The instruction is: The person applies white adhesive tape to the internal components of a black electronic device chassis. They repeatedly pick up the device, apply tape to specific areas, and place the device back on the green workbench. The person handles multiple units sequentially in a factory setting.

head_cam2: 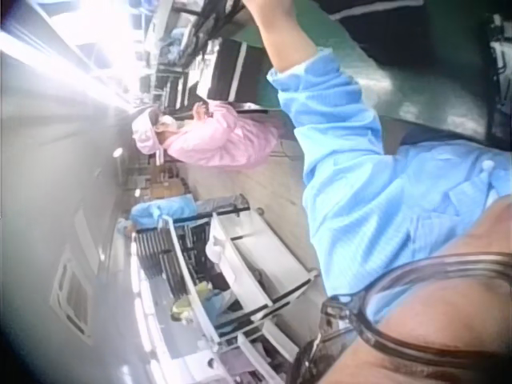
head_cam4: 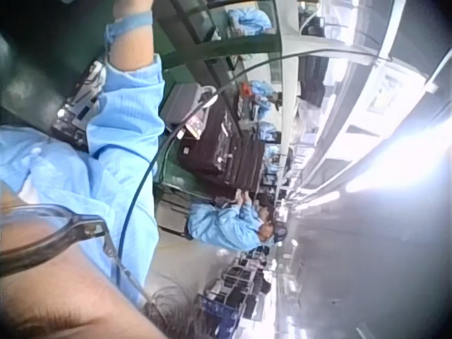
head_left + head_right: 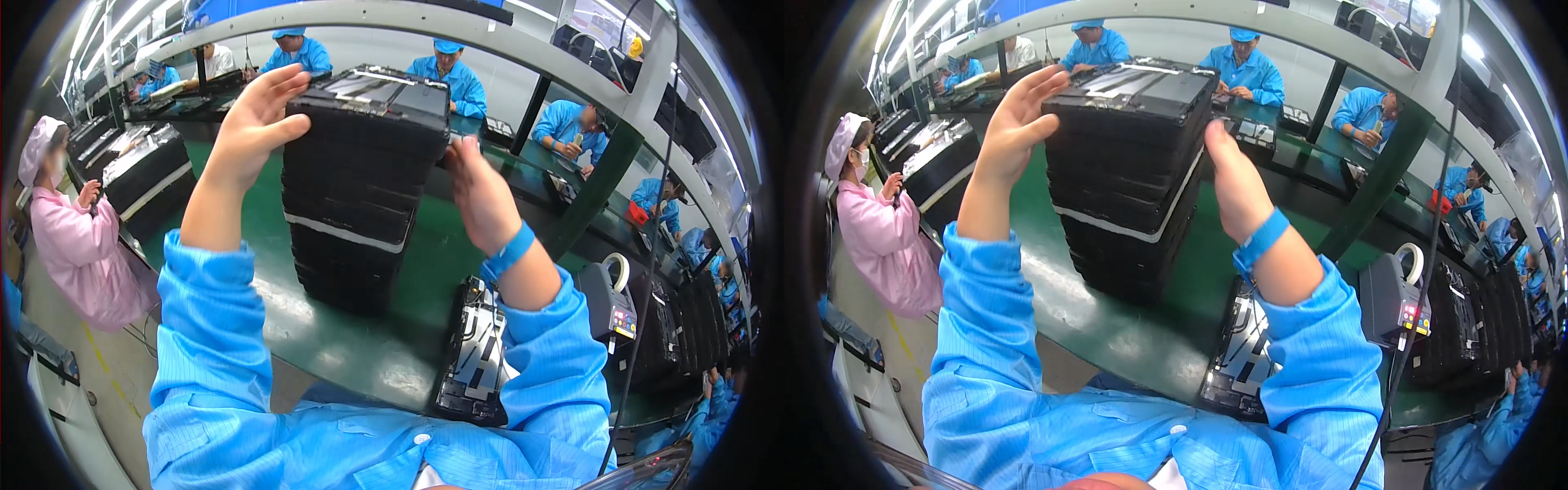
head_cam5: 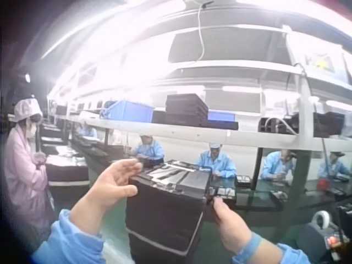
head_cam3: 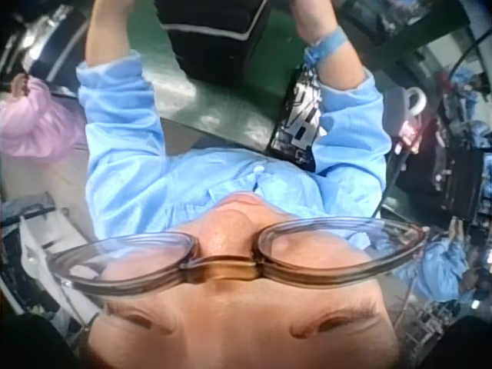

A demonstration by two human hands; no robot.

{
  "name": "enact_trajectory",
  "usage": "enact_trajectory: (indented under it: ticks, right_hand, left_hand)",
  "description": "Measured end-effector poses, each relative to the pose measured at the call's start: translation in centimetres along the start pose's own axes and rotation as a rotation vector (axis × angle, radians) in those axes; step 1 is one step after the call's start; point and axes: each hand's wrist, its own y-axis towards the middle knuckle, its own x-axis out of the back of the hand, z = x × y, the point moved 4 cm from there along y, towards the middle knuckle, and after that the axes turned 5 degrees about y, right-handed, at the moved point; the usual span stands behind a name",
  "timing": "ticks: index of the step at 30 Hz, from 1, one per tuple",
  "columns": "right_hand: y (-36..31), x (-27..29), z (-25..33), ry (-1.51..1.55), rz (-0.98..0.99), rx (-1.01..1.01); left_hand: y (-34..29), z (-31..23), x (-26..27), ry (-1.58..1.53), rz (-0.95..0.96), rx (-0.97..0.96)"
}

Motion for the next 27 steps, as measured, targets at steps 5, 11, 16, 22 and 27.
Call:
enact_trajectory:
  ticks: [5,11,16,22,27]
  right_hand:
    - [-4.3,5.2,-9.9,0.126,-0.184,-0.638]
    - [-4.6,4.7,-17.3,0.250,0.033,-0.786]
    - [-4.6,3.1,-17.0,0.213,-0.048,-0.748]
    - [-5.0,0.9,-17.6,0.169,-0.022,-0.719]
    - [-5.0,-2.3,-18.8,0.159,0.178,-0.756]
  left_hand:
    - [-10.6,9.2,-0.7,-0.144,-0.211,0.392]
    - [-17.9,14.1,-5.4,-0.505,-0.352,0.718]
    - [-18.0,13.1,-5.7,-0.542,-0.426,0.949]
    - [-17.9,10.7,-3.4,-0.569,-0.407,0.829]
    - [-20.6,11.5,1.8,-0.556,-0.523,0.842]
